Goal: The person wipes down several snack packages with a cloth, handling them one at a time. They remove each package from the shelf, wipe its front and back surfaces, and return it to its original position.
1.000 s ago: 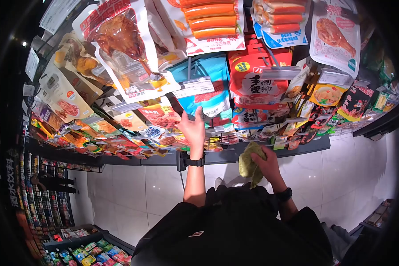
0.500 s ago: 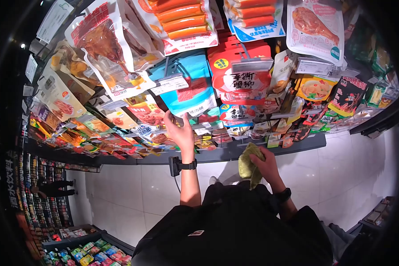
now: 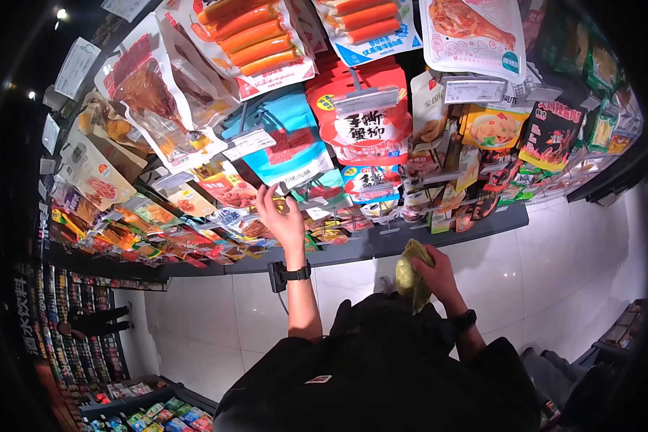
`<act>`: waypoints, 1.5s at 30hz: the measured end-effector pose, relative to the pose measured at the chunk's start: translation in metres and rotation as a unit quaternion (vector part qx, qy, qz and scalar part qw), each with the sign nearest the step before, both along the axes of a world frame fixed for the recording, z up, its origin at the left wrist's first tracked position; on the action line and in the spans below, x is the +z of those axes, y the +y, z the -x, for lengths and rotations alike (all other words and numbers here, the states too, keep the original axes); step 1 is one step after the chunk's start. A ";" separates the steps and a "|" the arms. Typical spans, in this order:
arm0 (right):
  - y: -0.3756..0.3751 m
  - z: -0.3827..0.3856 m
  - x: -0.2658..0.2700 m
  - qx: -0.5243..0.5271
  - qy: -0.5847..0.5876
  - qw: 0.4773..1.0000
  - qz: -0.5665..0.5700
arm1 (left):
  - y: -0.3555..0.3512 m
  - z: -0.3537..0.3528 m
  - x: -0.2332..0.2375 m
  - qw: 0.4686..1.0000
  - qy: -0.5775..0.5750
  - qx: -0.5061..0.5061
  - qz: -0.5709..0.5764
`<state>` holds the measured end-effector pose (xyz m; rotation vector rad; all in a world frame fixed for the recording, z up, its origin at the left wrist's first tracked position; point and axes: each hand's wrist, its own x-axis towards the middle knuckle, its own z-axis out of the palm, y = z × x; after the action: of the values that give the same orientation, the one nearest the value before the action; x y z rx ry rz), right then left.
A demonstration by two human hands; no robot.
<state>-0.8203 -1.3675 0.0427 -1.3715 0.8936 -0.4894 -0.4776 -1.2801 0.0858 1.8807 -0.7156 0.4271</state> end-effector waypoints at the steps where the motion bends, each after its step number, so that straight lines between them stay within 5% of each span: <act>1: 0.005 0.002 -0.005 -0.001 0.016 1.000 0.000 | 0.001 -0.001 -0.003 1.000 -0.002 -0.004 -0.004; 3: 0.015 0.005 -0.010 -0.013 0.030 0.999 -0.001 | -0.002 -0.003 -0.007 0.999 -0.039 -0.006 -0.013; 5: 0.025 0.014 -0.009 -0.022 0.035 0.999 -0.023 | -0.012 0.008 -0.003 0.985 0.144 -0.095 -0.008; 10: 0.046 0.034 -0.023 -0.065 0.060 0.995 -0.038 | -0.062 0.013 0.002 0.947 0.207 -0.247 -0.016; 16: 0.053 0.044 -0.023 -0.087 0.067 0.991 -0.074 | -0.093 0.021 -0.016 0.943 0.213 -0.250 -0.046; 21: 0.029 0.045 -0.020 -0.040 0.077 0.995 -0.051 | -0.104 0.032 -0.022 0.984 0.116 -0.123 -0.050; 27: -0.007 0.065 -0.008 -0.003 0.075 0.997 -0.005 | -0.117 0.046 -0.020 0.980 0.164 -0.113 -0.009; 31: -0.022 0.078 -0.005 -0.003 0.061 0.998 -0.014 | -0.127 0.044 -0.016 0.953 0.187 -0.237 0.003; 34: -0.031 0.087 -0.013 0.009 0.048 0.999 -0.018 | -0.133 0.039 -0.018 0.856 0.355 -0.357 0.116; 45: -0.058 0.081 -0.022 0.043 0.048 0.998 -0.014 | -0.073 0.028 0.000 0.870 0.331 -0.355 0.086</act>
<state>-0.9012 -1.4251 0.0211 -1.4110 0.9124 -0.3474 -0.5057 -1.3530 0.0854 1.3260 -0.7899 -0.5894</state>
